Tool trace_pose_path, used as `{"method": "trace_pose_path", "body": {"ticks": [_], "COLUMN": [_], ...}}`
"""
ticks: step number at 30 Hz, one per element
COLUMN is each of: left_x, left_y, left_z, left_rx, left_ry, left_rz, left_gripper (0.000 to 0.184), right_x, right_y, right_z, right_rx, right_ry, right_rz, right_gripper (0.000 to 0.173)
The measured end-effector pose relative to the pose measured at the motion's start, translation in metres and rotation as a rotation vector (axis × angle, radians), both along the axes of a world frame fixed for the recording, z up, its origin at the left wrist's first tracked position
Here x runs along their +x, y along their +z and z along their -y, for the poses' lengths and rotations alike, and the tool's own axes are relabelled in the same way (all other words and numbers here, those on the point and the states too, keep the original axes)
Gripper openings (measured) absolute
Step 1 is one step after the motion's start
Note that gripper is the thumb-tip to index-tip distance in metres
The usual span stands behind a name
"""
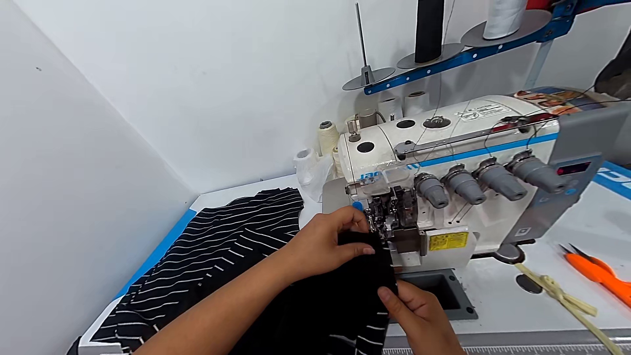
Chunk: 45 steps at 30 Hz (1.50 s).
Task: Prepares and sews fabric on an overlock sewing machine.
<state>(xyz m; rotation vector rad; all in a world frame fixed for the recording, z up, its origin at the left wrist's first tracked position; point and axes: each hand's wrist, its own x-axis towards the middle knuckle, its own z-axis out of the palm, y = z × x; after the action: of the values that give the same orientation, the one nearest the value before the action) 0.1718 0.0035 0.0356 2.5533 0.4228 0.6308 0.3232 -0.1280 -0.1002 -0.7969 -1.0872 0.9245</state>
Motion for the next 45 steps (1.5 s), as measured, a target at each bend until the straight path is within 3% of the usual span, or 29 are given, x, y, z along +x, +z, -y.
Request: {"method": "trace_pose_path", "body": {"ticks": [5, 8, 12, 17, 21, 23, 25, 26, 29, 33, 37, 45], "left_x": [-0.013, -0.009, -0.002, -0.003, -0.007, -0.009, -0.01, -0.008, -0.001, 0.007, 0.014, 0.025], "left_y": [0.01, 0.002, -0.007, 0.0, 0.002, -0.005, -0.015, -0.018, -0.027, -0.05, -0.061, -0.057], "left_z": [-0.012, -0.014, -0.014, -0.005, 0.004, 0.004, 0.007, 0.013, 0.052, 0.093, 0.091, 0.077], "left_rx": [-0.123, -0.177, -0.201, -0.169, -0.186, -0.029, 0.342, 0.501, 0.748, 0.642, 0.611, 0.515], "left_ry": [0.129, 0.055, -0.091, 0.173, 0.278, 0.269, 0.184, 0.177, 0.342, 0.463, 0.434, 0.404], "left_rz": [-0.2, -0.041, 0.109, -0.108, -0.13, -0.079, -0.035, -0.035, -0.089, -0.123, -0.072, -0.05], "left_gripper": [0.021, 0.006, 0.003, 0.015, 0.015, 0.014, 0.007, 0.012, 0.021, 0.035, 0.047, 0.048], "right_x": [-0.006, -0.008, -0.009, -0.009, -0.01, -0.011, -0.012, -0.013, -0.015, -0.018, -0.019, -0.014], "right_y": [0.008, 0.009, 0.008, 0.007, 0.009, 0.01, 0.011, 0.011, 0.009, 0.001, -0.008, -0.002], "right_z": [0.007, 0.01, 0.015, 0.022, 0.026, 0.027, 0.027, 0.027, 0.03, 0.039, 0.04, 0.03], "right_rx": [-0.056, -0.073, -0.089, -0.093, -0.105, -0.119, -0.132, -0.134, -0.11, -0.064, -0.029, -0.027], "right_ry": [-0.056, -0.053, -0.049, -0.044, -0.029, -0.023, -0.02, -0.019, -0.028, -0.069, -0.102, -0.126], "right_rz": [0.002, 0.008, 0.006, 0.032, 0.058, 0.052, 0.043, 0.036, 0.03, 0.028, -0.016, -0.048], "right_gripper": [0.016, 0.016, 0.016, 0.015, 0.015, 0.015, 0.015, 0.015, 0.015, 0.014, 0.019, 0.021]}}
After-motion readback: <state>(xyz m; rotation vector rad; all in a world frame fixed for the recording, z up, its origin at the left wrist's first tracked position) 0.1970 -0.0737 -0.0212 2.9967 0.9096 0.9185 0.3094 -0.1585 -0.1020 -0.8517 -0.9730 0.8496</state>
